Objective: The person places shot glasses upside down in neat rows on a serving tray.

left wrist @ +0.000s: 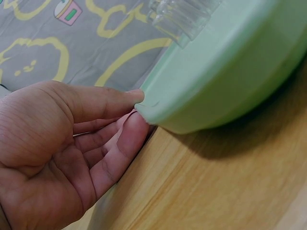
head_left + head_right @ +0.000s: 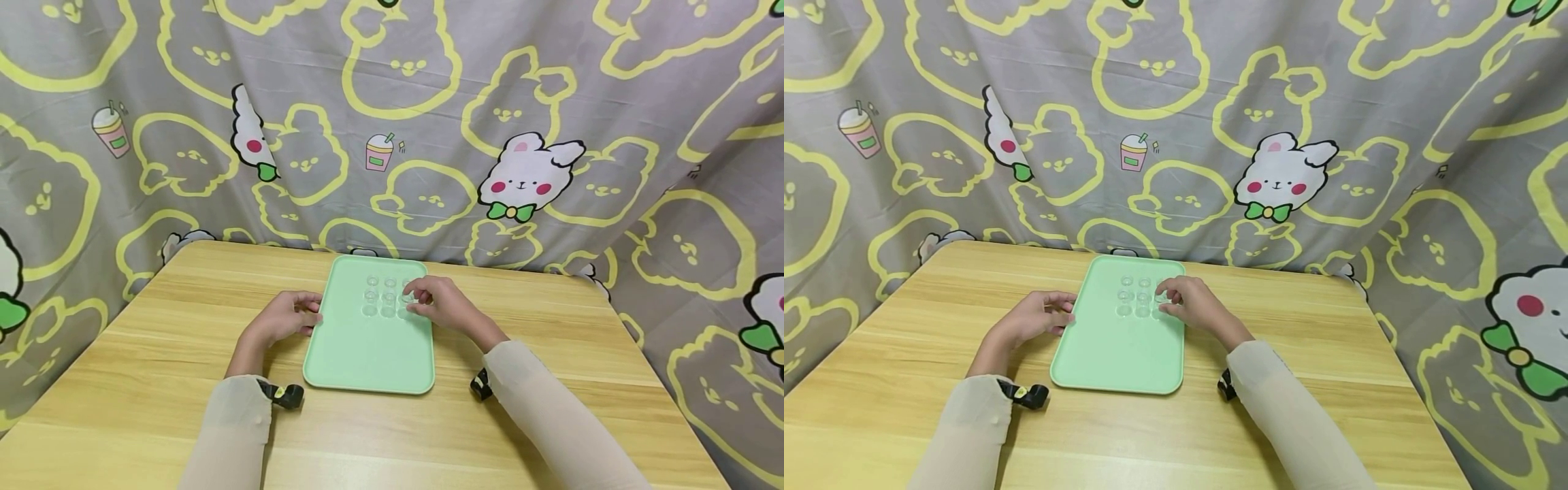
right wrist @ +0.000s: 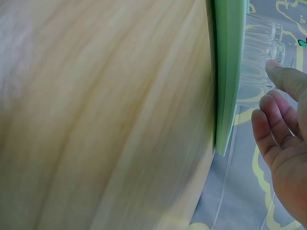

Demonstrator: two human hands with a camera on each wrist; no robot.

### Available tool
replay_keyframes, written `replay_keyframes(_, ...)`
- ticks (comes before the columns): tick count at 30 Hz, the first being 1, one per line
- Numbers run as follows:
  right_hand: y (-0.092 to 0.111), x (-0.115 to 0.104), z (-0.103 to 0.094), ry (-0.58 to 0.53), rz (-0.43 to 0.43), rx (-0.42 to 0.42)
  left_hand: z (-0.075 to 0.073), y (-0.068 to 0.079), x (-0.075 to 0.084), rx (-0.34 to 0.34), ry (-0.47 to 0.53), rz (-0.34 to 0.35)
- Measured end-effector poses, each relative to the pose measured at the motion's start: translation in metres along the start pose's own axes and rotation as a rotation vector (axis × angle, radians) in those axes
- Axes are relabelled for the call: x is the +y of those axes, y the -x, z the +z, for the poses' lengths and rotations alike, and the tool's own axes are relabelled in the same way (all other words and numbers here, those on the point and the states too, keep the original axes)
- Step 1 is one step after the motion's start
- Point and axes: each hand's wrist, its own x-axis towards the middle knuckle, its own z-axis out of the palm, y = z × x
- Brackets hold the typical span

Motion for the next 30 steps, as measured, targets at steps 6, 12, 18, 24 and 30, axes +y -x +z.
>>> replay_keyframes(6,0.001,0.000,-0.001,0.002,0.004,-0.004,0.001,-0.001,0.000,-0.003,0.002,0.002)
replay_keyframes(12,0.002,-0.003,-0.006,0.010,0.014,-0.020,0.002,-0.001,0.000,-0.009,0.008,0.002)
replay_keyframes(18,0.007,-0.005,-0.014,0.032,0.000,-0.002,0.001,-0.004,0.000,-0.018,0.011,-0.001)
replay_keyframes(24,0.012,-0.007,-0.023,0.022,-0.004,0.028,0.002,-0.006,0.001,-0.023,-0.001,-0.007)
replay_keyframes(30,0.022,-0.007,-0.036,0.017,0.007,0.094,0.004,-0.010,0.001,-0.025,-0.008,0.008)
